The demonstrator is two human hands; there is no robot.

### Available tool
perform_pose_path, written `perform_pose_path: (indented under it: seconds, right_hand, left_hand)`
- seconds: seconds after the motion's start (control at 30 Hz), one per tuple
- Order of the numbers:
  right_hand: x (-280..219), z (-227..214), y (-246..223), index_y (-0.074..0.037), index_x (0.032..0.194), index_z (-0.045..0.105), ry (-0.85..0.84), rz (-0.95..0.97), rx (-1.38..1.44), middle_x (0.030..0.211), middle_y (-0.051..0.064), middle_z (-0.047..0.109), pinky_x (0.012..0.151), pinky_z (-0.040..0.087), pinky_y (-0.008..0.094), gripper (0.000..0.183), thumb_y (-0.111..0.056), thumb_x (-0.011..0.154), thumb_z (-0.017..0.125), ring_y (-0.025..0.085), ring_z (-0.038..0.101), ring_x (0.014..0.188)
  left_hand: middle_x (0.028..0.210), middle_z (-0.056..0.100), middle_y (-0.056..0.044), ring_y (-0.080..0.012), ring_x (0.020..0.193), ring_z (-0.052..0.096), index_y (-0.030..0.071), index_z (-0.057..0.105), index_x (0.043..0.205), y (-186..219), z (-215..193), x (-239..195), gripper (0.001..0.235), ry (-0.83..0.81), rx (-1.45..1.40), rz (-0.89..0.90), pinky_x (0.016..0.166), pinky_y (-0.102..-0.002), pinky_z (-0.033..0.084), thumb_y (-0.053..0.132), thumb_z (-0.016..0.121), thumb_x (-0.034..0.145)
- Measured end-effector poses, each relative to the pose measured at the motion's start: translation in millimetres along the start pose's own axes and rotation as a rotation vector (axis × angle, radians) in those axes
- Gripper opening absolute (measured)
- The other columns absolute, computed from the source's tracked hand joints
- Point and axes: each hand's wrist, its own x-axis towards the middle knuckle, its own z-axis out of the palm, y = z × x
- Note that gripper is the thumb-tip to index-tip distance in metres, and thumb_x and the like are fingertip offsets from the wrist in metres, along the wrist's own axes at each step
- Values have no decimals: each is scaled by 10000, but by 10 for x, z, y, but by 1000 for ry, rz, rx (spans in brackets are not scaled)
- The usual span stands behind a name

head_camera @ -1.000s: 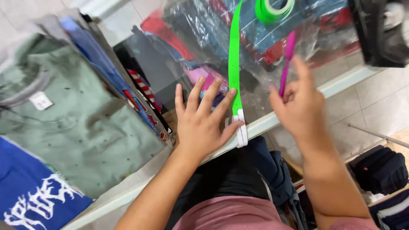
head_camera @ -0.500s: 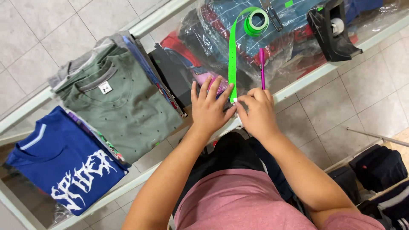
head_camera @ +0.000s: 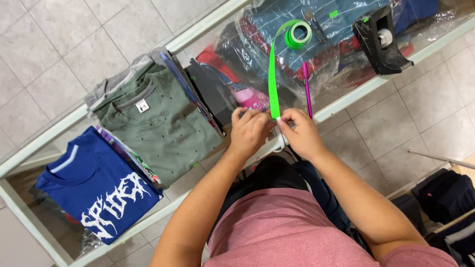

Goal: Folding a blue t-shirt and preparing it with a marker and tape on a store counter

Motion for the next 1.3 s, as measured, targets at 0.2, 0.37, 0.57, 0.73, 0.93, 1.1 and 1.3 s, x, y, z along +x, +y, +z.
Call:
perform_pose_path:
  seconds: [0.2,0.37,0.57,0.73,0.93,1.1,1.3]
  right_hand:
    - [-55,80,110,-84,875,593,29,112,18,898,83,678,788,486,374,183,-94,766,741,252,650,853]
    - [-90,43,10,-61,1031,482,54,118,93,915,123,700,841,483,413,370,-71,764,738,267,667,909]
    - [-92,0,57,-77,1100,490,22,17,45,948,58,726,847,511,393,407,-104,783,744,237,676,959]
    - [10,-109,82,-89,1094,531,-6,-98,86,930,51,728,847,518,372,370,-71,784,733,226,684,947]
    - [163,-229,73,-44,1080,544,-55,-242,127,935,102,725,787,545,384,349,-33,779,721,279,690,909]
    - [194,-221,178,-18,1087,587,-54,-379,158,999,134,679,771,556,392,340,11,772,713,324,672,935]
    - [260,-260,218,-12,1095,567,-90,-430,186,993,135,659,779,544,393,334,16,788,697,327,663,924]
  left_hand:
    - [874,683,53,-132,813,636,173,673,1051,23,-64,46,190,-34,-48,-40,885,-373,443,228,691,870]
    - [873,692,20,-169,801,635,152,690,1054,70,-178,177,203,-81,-130,-63,812,-357,458,204,708,859]
    - [854,702,0,-208,796,651,148,702,998,139,-214,199,147,-152,-240,-183,765,-362,480,183,709,855]
    - [828,708,-18,-232,820,672,141,704,1000,226,-256,310,161,-228,-334,-367,751,-376,493,184,722,846]
    - [857,714,-9,-231,847,673,147,710,997,316,-313,480,158,-266,-335,-451,747,-358,499,154,727,841]
    - [869,722,-15,-242,839,674,144,719,977,382,-301,500,155,-247,-397,-537,748,-354,525,125,736,824]
    - [845,723,-29,-248,825,673,141,734,952,414,-304,576,143,-228,-410,-595,758,-343,530,109,739,813]
